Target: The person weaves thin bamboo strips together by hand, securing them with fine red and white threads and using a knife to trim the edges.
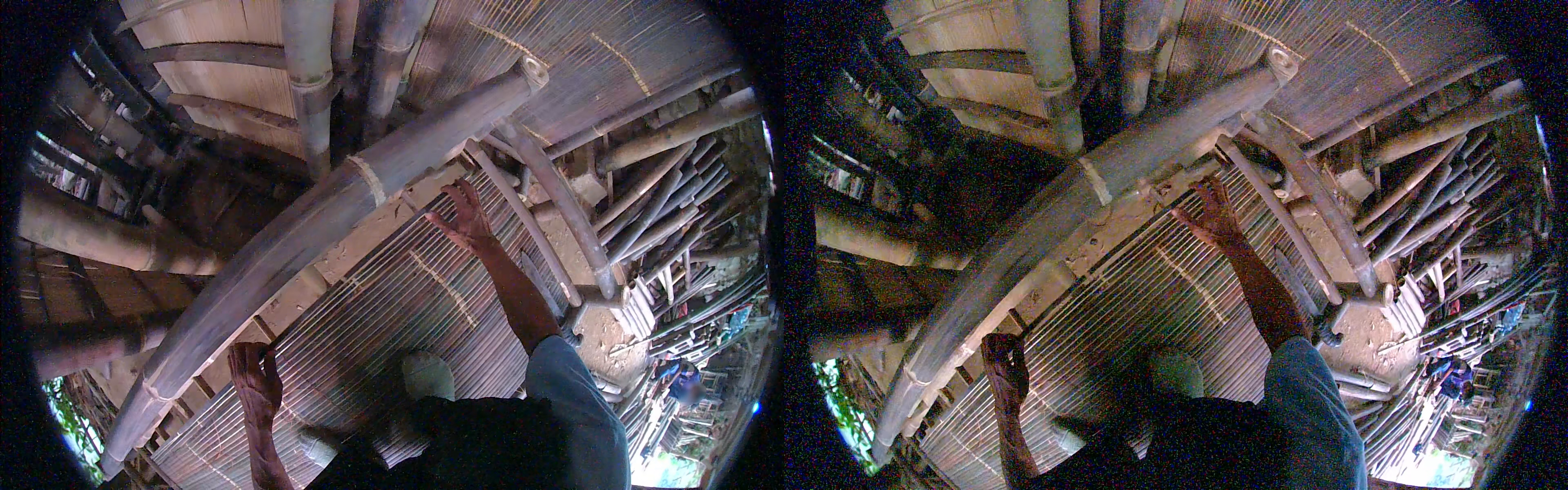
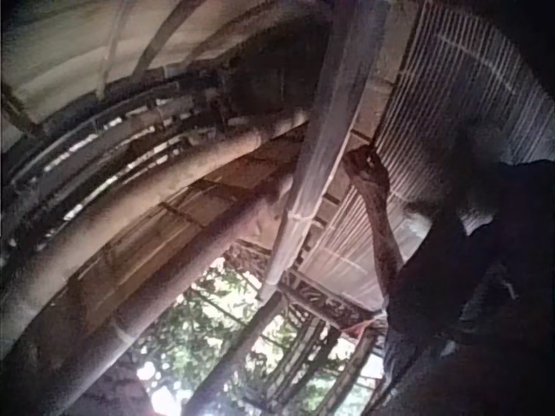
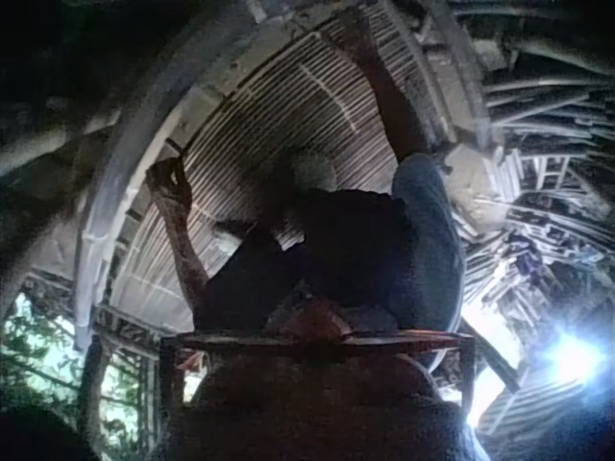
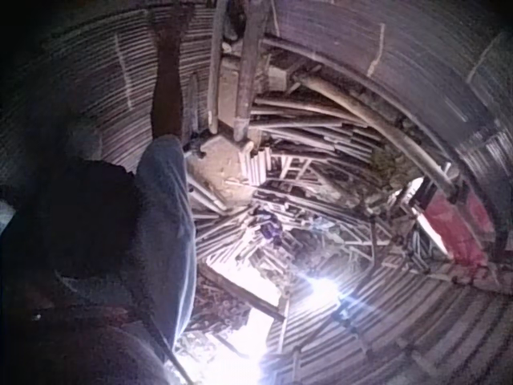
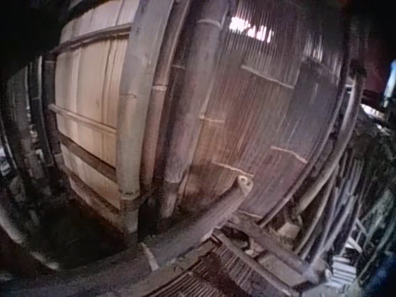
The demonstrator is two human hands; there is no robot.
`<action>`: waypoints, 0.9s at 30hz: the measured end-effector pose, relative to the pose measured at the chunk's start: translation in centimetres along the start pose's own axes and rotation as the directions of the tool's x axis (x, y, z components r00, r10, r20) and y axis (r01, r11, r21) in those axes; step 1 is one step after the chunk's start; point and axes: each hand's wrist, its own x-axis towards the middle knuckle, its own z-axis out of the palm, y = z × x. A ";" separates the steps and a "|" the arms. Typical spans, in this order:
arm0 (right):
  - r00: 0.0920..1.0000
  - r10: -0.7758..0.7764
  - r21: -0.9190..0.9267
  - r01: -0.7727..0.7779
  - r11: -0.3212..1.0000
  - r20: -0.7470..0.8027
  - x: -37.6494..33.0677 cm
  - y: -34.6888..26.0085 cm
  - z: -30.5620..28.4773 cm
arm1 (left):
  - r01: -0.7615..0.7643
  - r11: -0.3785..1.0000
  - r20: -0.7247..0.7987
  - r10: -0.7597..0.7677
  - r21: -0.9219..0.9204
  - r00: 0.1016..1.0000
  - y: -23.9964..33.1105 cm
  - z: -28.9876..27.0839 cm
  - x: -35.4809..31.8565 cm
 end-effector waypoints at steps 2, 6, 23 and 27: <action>1.000 0.024 0.047 -0.025 0.999 0.004 -0.1 -0.4 -0.1 | -0.010 1.000 -0.010 0.010 0.005 1.000 -0.1 0.1 -0.3; 1.000 0.027 0.114 -0.027 0.993 0.000 0.0 -1.2 -0.6 | -0.031 0.999 -0.027 0.031 0.008 0.999 -0.4 0.4 -0.4; 0.999 0.048 0.038 -0.047 0.998 -0.004 -2.3 -0.9 -0.2 | -0.042 0.996 0.111 0.033 0.074 0.993 -0.6 -0.8 -0.4; 0.997 0.006 0.025 -0.004 1.000 -0.080 -5.1 -3.3 -0.4 | -0.222 0.972 0.254 0.196 0.081 0.947 0.2 -3.9 0.9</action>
